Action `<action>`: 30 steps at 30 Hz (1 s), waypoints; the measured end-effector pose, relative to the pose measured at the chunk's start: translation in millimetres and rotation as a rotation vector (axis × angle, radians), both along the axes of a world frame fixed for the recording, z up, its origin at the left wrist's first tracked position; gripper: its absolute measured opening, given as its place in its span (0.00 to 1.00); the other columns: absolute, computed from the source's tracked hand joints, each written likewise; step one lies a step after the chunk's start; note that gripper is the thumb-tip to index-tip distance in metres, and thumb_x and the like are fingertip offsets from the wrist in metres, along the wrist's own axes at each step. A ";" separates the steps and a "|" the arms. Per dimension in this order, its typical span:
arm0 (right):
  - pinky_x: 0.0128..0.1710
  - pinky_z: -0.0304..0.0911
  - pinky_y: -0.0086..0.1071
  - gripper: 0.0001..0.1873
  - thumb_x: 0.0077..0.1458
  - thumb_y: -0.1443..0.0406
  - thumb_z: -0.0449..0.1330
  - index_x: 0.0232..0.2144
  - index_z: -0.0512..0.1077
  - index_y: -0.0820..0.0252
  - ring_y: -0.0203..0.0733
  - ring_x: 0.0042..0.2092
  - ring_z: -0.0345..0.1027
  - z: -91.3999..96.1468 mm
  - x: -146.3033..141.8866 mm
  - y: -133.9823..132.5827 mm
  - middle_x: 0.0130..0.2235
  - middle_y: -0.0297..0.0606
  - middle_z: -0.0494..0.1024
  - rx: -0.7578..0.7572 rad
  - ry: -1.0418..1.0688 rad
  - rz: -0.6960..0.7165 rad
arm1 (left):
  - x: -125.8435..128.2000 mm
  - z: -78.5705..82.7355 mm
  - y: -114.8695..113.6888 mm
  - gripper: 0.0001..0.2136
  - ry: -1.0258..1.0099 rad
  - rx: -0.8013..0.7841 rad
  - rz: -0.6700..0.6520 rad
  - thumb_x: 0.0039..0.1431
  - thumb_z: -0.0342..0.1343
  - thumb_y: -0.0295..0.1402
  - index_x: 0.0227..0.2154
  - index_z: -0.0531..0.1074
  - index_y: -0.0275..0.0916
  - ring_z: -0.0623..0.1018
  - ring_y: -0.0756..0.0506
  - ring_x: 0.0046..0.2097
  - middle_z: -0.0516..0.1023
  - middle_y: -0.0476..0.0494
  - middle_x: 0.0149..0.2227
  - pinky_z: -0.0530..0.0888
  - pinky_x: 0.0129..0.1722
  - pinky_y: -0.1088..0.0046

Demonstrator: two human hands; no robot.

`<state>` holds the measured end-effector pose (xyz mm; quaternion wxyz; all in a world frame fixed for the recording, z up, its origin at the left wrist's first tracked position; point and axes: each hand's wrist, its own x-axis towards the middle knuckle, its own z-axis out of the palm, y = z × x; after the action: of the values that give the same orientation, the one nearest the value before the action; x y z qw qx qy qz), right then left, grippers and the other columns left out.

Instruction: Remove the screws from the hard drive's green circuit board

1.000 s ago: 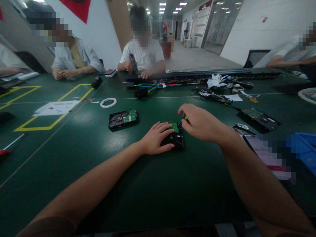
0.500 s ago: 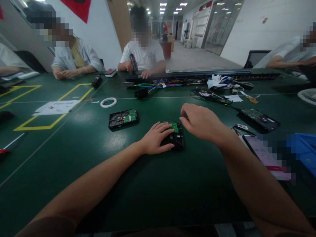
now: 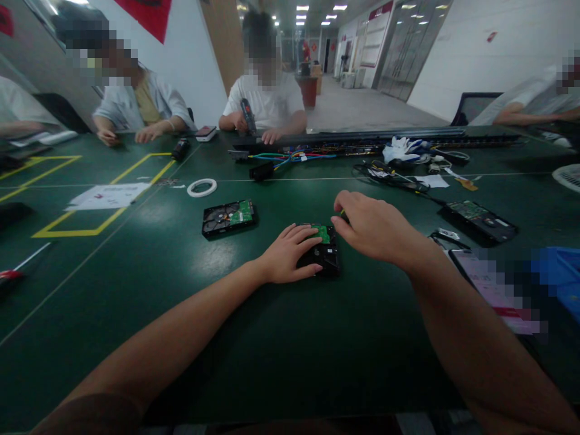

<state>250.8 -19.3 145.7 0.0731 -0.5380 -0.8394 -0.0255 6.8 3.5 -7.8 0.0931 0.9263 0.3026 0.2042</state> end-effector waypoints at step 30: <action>0.35 0.58 0.40 0.19 0.76 0.53 0.53 0.51 0.77 0.59 0.57 0.40 0.80 4.4 -4.1 -0.5 0.42 0.51 0.87 0.008 -0.086 -0.074 | 0.9 1.3 0.3 0.34 -0.008 -0.029 -0.002 0.72 0.61 0.55 0.73 0.68 0.45 0.64 0.26 0.78 0.67 0.32 0.76 0.56 0.78 0.32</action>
<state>246.7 -19.9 150.1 0.0383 -0.5669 -0.8211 -0.0546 7.7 3.7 -6.5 0.1080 0.9243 0.3045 0.2034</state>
